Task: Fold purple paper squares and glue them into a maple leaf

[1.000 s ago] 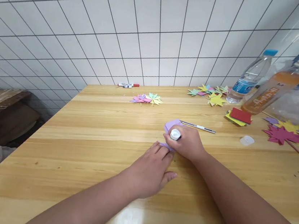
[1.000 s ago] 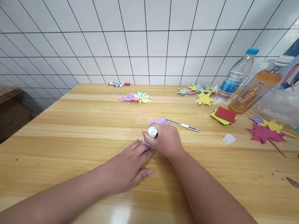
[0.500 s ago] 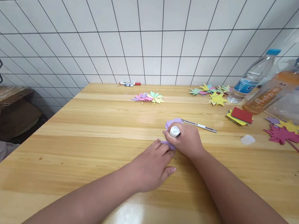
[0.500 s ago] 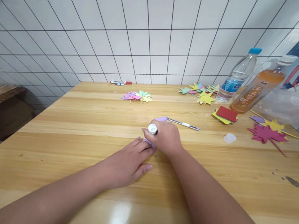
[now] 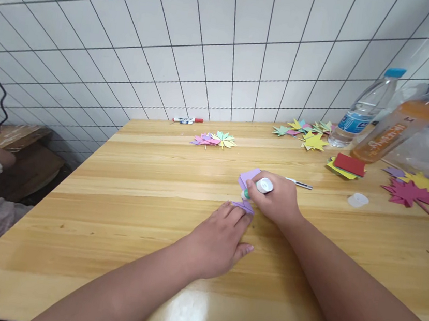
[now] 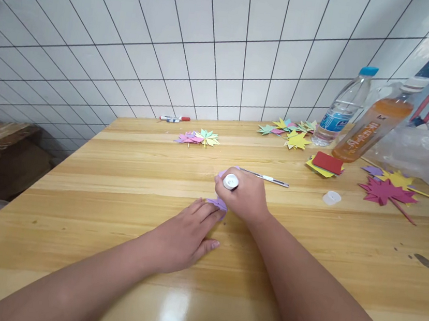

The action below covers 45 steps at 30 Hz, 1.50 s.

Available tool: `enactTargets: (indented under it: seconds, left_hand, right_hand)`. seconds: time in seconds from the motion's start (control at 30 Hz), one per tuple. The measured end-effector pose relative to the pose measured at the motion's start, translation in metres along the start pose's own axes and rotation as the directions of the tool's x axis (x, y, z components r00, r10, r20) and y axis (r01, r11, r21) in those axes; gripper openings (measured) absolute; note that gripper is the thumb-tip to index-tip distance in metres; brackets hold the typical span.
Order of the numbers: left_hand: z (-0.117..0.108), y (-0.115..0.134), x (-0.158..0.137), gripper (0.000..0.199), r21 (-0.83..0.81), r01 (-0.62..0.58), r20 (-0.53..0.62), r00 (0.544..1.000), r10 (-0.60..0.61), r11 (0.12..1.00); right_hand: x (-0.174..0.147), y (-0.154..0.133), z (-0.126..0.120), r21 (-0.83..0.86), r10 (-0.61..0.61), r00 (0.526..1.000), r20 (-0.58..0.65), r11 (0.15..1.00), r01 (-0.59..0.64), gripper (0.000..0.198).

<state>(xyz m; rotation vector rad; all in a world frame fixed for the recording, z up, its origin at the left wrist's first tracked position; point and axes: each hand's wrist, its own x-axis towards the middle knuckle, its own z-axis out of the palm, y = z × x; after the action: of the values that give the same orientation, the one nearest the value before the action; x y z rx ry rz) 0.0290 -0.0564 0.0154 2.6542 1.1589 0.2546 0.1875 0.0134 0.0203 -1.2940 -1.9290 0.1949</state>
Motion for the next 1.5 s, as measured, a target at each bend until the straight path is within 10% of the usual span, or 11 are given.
enactTargets:
  seconds: [0.77, 0.97, 1.07, 1.27, 1.5]
  left_hand:
    - [0.006, 0.001, 0.002, 0.054, 0.070, 0.042, -0.012, 0.999, -0.041, 0.997]
    - [0.009, -0.006, 0.004, 0.047, 0.157, 0.001, -0.042, 0.999, 0.006, 0.988]
    - [0.006, -0.012, 0.006, 0.031, 0.208, -0.063, -0.032, 0.997, 0.071, 0.976]
    - [0.002, -0.019, 0.007, 0.032, 0.215, -0.121, -0.026, 0.991, 0.130, 0.969]
    - [-0.002, -0.019, 0.006, 0.034, 0.215, -0.125, -0.008, 0.992, 0.129, 0.969]
  right_hand:
    - [0.002, 0.007, -0.008, -0.154, -0.100, 0.961, 0.260, 0.978, 0.143, 0.018]
    - [-0.001, 0.015, -0.016, 0.136, 0.087, 0.996, 0.011, 0.987, -0.088, 0.019]
    - [0.004, 0.030, -0.016, 0.549, 0.355, 0.919, -0.172, 0.809, -0.210, 0.019]
    - [0.015, 0.044, -0.018, 0.934, 0.435, 0.878, 0.198, 0.187, -0.303, 0.032]
    - [0.015, 0.041, -0.028, 0.852, 0.254, 0.849, 0.463, 0.136, -0.505, 0.036]
